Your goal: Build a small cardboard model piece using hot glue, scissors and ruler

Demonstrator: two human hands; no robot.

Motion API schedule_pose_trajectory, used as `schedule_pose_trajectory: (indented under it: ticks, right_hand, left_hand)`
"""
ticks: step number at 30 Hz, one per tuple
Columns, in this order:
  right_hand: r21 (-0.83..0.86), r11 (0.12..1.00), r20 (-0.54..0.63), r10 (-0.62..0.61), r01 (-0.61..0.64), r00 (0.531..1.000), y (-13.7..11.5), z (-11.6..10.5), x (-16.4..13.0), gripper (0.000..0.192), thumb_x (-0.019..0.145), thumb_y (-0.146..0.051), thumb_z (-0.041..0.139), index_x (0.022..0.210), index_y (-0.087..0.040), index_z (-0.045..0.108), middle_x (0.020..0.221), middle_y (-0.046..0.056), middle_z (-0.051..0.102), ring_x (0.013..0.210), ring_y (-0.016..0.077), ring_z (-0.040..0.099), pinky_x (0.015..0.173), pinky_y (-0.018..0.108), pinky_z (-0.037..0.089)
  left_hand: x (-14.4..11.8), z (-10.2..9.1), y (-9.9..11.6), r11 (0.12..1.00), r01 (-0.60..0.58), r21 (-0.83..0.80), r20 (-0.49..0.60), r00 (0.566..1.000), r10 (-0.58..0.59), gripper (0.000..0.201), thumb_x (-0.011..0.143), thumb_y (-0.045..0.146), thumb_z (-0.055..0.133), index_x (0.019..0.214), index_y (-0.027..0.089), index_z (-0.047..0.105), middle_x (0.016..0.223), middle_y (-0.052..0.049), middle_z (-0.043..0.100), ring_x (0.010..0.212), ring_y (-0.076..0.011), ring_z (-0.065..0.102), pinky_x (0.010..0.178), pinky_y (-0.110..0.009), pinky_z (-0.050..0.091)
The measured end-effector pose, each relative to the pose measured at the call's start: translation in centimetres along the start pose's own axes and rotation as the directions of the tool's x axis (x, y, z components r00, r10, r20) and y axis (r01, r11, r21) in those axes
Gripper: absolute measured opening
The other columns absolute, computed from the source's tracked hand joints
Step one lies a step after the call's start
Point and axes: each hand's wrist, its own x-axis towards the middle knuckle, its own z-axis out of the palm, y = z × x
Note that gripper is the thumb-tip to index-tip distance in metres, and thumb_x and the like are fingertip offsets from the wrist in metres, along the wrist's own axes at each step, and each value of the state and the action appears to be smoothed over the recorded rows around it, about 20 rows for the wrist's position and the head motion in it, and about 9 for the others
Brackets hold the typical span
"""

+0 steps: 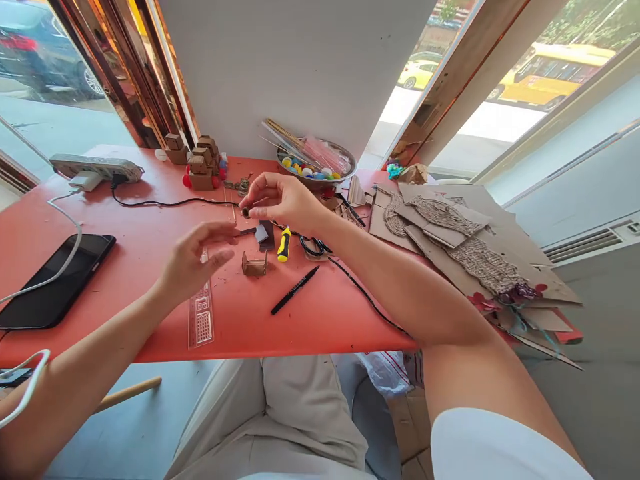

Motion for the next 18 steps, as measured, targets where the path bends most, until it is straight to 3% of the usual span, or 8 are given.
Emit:
schedule_pose_trajectory:
  ticks: [3, 5, 7, 10, 14, 16, 18]
  right_hand:
    - [-0.218, 0.960, 0.014, -0.175, 0.174, 0.984, -1.5, 2.9, -2.5, 0.018, 0.087, -0.012, 0.072, 0.097, -0.021, 0.061, 0.100, 0.002, 0.076, 0.092, 0.0153, 0.074, 0.087, 0.031, 0.062]
    - [-0.439, 0.863, 0.058, -0.251, 0.251, 0.966, -2.2, 5.0, -3.2, 0.015, 0.092, -0.008, 0.065, 0.100, -0.020, 0.062, 0.101, 0.002, 0.075, 0.094, 0.0159, 0.071, 0.089, 0.031, 0.060]
    - [-0.571, 0.769, 0.116, -0.271, 0.287, 0.956, -2.6, 6.6, -3.2, 0.019, 0.096, -0.003, 0.058, 0.104, -0.020, 0.063, 0.103, 0.003, 0.075, 0.099, 0.0174, 0.071, 0.092, 0.033, 0.058]
    - [-0.646, 0.703, 0.179, -0.240, 0.298, 0.954, -3.1, 7.6, -3.0, 0.027, 0.102, -0.002, 0.049, 0.112, -0.021, 0.065, 0.117, 0.007, 0.077, 0.113, 0.0187, 0.070, 0.095, 0.033, 0.057]
    - [-0.697, 0.680, 0.148, -0.176, 0.229, 0.973, -4.0, 6.1, -4.8, 0.037, 0.102, -0.004, 0.049, 0.127, -0.023, 0.067, 0.134, 0.008, 0.076, 0.124, 0.0198, 0.070, 0.102, 0.033, 0.057]
    - [-0.759, 0.641, 0.037, -0.139, 0.119, 0.990, -4.4, 4.1, -7.0, 0.042, 0.100, -0.004, 0.052, 0.135, -0.021, 0.066, 0.134, 0.010, 0.077, 0.127, 0.0230, 0.070, 0.107, 0.036, 0.055]
    - [-0.806, 0.580, -0.152, -0.010, -0.118, 0.988, -4.7, 1.4, -9.8, 0.049, 0.097, -0.003, 0.051, 0.141, -0.020, 0.066, 0.130, 0.011, 0.079, 0.123, 0.0256, 0.073, 0.105, 0.037, 0.055]
  left_hand:
    - [0.0, 0.0, 0.7, 0.967, 0.068, -0.246, -0.001, 0.997, -0.071, 0.058, 0.079, 0.072, 0.088, 0.104, 0.021, 0.077, 0.097, -0.009, 0.084, 0.091, -0.0249, 0.081, 0.088, -0.039, 0.067]
    - [0.2, -0.1, 1.2, 0.936, 0.121, -0.330, 0.053, 0.993, -0.110, 0.059, 0.071, 0.073, 0.094, 0.093, 0.021, 0.076, 0.085, -0.007, 0.082, 0.079, -0.0227, 0.080, 0.078, -0.037, 0.068]
    - [0.4, -0.2, 1.5, 0.908, 0.165, -0.384, 0.093, 0.986, -0.140, 0.056, 0.064, 0.068, 0.101, 0.082, 0.021, 0.074, 0.074, -0.003, 0.079, 0.069, -0.0196, 0.076, 0.068, -0.033, 0.068]
    - [1.0, -0.5, 1.6, 0.892, 0.169, -0.419, 0.071, 0.986, -0.153, 0.055, 0.056, 0.063, 0.106, 0.070, 0.022, 0.073, 0.062, 0.000, 0.073, 0.064, -0.0183, 0.074, 0.059, -0.031, 0.066]
    - [1.4, -0.9, 1.8, 0.860, 0.199, -0.470, -0.015, 0.972, -0.233, 0.054, 0.046, 0.058, 0.111, 0.065, 0.023, 0.075, 0.055, 0.003, 0.069, 0.054, -0.0147, 0.069, 0.053, -0.029, 0.065]
    - [1.5, -1.1, 2.0, 0.840, 0.210, -0.501, -0.067, 0.958, -0.279, 0.053, 0.041, 0.053, 0.113, 0.067, 0.023, 0.077, 0.060, 0.002, 0.074, 0.056, -0.0144, 0.071, 0.055, -0.028, 0.066]
    - [1.5, -1.3, 2.3, 0.845, 0.185, -0.502, -0.106, 0.956, -0.273, 0.052, 0.041, 0.052, 0.113, 0.069, 0.024, 0.079, 0.066, 0.001, 0.079, 0.057, -0.0137, 0.072, 0.058, -0.026, 0.066]
